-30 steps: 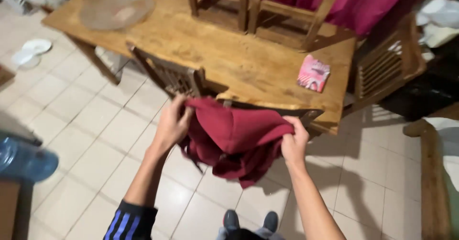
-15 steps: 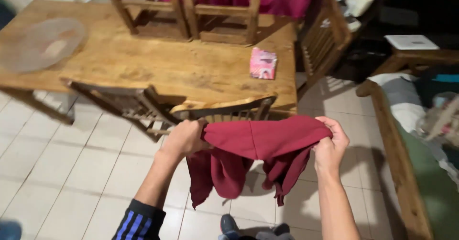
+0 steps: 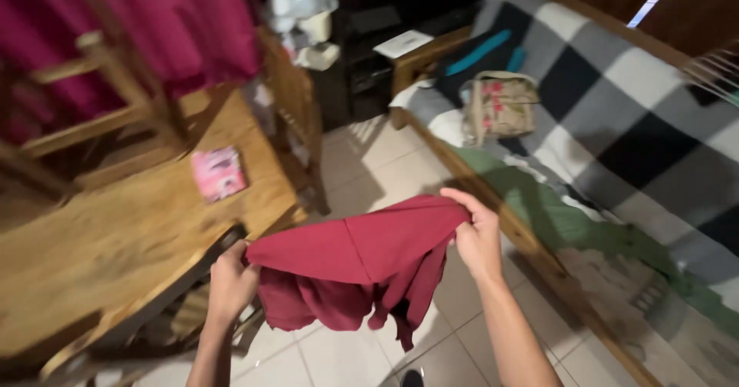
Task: Moving chairs, wiping a table, and folding clothes in a home.
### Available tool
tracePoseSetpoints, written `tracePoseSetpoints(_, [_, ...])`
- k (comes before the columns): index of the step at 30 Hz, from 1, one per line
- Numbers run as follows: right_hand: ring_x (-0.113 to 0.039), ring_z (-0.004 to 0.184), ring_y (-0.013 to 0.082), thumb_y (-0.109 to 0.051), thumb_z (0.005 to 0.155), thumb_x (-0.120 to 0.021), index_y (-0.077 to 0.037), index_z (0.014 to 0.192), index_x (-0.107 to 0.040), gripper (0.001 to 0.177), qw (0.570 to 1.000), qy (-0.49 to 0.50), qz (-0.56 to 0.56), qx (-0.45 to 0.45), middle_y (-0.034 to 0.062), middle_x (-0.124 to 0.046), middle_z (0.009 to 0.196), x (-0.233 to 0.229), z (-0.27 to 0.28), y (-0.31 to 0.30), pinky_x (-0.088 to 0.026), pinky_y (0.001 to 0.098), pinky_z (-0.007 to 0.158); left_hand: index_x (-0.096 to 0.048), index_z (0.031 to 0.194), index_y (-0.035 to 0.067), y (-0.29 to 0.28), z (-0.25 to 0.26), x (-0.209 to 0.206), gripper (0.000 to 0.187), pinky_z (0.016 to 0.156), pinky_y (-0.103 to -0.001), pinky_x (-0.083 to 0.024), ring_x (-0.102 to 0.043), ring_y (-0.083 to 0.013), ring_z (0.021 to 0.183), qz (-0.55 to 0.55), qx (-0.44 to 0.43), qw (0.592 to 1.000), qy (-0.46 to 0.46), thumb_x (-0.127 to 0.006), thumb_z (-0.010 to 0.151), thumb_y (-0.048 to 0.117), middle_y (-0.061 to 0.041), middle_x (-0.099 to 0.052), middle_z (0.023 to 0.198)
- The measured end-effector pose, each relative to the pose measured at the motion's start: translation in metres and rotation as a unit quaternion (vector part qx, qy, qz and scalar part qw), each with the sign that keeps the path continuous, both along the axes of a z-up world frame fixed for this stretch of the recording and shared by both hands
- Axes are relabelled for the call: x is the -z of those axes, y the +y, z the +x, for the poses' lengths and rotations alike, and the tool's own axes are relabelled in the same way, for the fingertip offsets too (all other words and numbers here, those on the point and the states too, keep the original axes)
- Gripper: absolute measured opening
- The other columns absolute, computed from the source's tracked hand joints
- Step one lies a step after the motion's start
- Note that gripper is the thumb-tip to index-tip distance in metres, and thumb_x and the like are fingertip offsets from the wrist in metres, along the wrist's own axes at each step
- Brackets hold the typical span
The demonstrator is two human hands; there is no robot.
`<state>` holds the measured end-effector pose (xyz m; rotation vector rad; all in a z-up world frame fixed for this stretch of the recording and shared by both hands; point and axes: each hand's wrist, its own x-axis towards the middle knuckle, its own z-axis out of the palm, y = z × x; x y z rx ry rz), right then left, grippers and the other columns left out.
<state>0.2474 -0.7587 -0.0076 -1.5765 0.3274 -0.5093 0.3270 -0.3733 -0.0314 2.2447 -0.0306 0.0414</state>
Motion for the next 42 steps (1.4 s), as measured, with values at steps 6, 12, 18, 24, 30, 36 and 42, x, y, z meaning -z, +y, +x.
tracePoseSetpoints(6, [-0.057, 0.060, 0.0078, -0.001, 0.092, -0.060, -0.002, 0.116, -0.076, 0.029, 0.994, 0.070, -0.077, 0.030, 0.0050, -0.072, 0.082, 0.044, -0.020, -0.102, -0.047, 0.0256, 0.053, -0.071, 0.105, 0.002, -0.092, 0.050, -0.007, 0.025, 0.067, -0.041, -0.055, -0.072, -0.0286, 0.066, -0.022, 0.033, 0.997, -0.060, -0.060, 0.083, 0.005, -0.023, -0.072, 0.078])
tracePoseSetpoints(12, [-0.062, 0.064, 0.0054, 0.000, 0.086, -0.061, -0.002, 0.112, -0.077, 0.030, 0.976, 0.068, -0.191, 0.081, 0.0042, -0.078, 0.081, 0.047, -0.019, -0.167, -0.051, 0.0247, 0.056, -0.071, 0.108, 0.002, -0.173, 0.090, -0.030, 0.027, 0.067, -0.044, -0.054, -0.070, -0.0369, 0.068, 0.007, 0.075, 0.994, -0.083, -0.062, 0.083, 0.004, -0.024, -0.072, 0.083])
tracePoseSetpoints(18, [-0.065, 0.052, 0.0163, 0.006, 0.091, -0.053, 0.003, 0.113, -0.075, 0.032, 0.989, 0.103, -0.043, 0.096, 0.0120, -0.073, 0.073, 0.056, 0.021, -0.220, -0.052, 0.0317, 0.048, -0.071, 0.107, 0.002, -0.240, 0.166, -0.016, 0.028, 0.073, -0.043, -0.056, -0.072, -0.0382, 0.081, -0.019, 0.145, 0.978, -0.151, -0.061, 0.080, 0.003, -0.023, -0.073, 0.090])
tracePoseSetpoints(24, [-0.066, 0.056, 0.0191, 0.016, 0.081, -0.041, 0.007, 0.118, -0.068, 0.047, 0.990, 0.035, 0.055, 0.125, 0.0149, -0.073, 0.079, 0.062, 0.089, -0.278, -0.056, 0.0322, 0.052, -0.072, 0.108, 0.004, -0.321, 0.251, -0.024, 0.022, 0.071, -0.043, -0.056, -0.071, -0.0382, 0.074, -0.015, 0.159, 0.983, -0.095, -0.066, 0.087, 0.010, -0.025, -0.071, 0.084])
tracePoseSetpoints(30, [-0.064, 0.055, 0.0247, 0.014, 0.082, -0.041, 0.008, 0.109, -0.065, 0.037, 0.978, -0.012, 0.093, 0.189, 0.0182, -0.070, 0.076, 0.018, 0.165, -0.309, -0.054, 0.0363, 0.053, -0.072, 0.101, 0.004, -0.388, 0.348, -0.035, 0.016, 0.069, -0.036, -0.056, -0.074, -0.0217, 0.069, -0.106, 0.232, 0.962, -0.095, -0.066, 0.087, 0.009, -0.019, -0.074, 0.079])
tracePoseSetpoints(36, [-0.062, 0.057, 0.0237, 0.010, 0.091, -0.049, 0.010, 0.112, -0.067, 0.027, 0.967, -0.014, 0.056, 0.247, 0.0179, -0.069, 0.079, -0.007, 0.227, -0.344, -0.051, 0.0358, 0.053, -0.070, 0.101, 0.003, -0.443, 0.436, -0.060, 0.019, 0.065, -0.033, -0.056, -0.069, -0.0176, 0.068, -0.131, 0.307, 0.937, -0.105, -0.062, 0.084, -0.002, -0.015, -0.073, 0.077])
tracePoseSetpoints(42, [-0.064, 0.062, 0.0221, 0.009, 0.098, -0.053, 0.011, 0.110, -0.067, 0.019, 0.965, -0.027, 0.040, 0.258, 0.0179, -0.068, 0.082, -0.020, 0.298, -0.389, -0.053, 0.0346, 0.057, -0.069, 0.100, 0.001, -0.515, 0.532, -0.074, 0.020, 0.067, -0.032, -0.055, -0.071, -0.0144, 0.069, -0.109, 0.354, 0.916, -0.157, -0.063, 0.082, -0.005, -0.014, -0.073, 0.080])
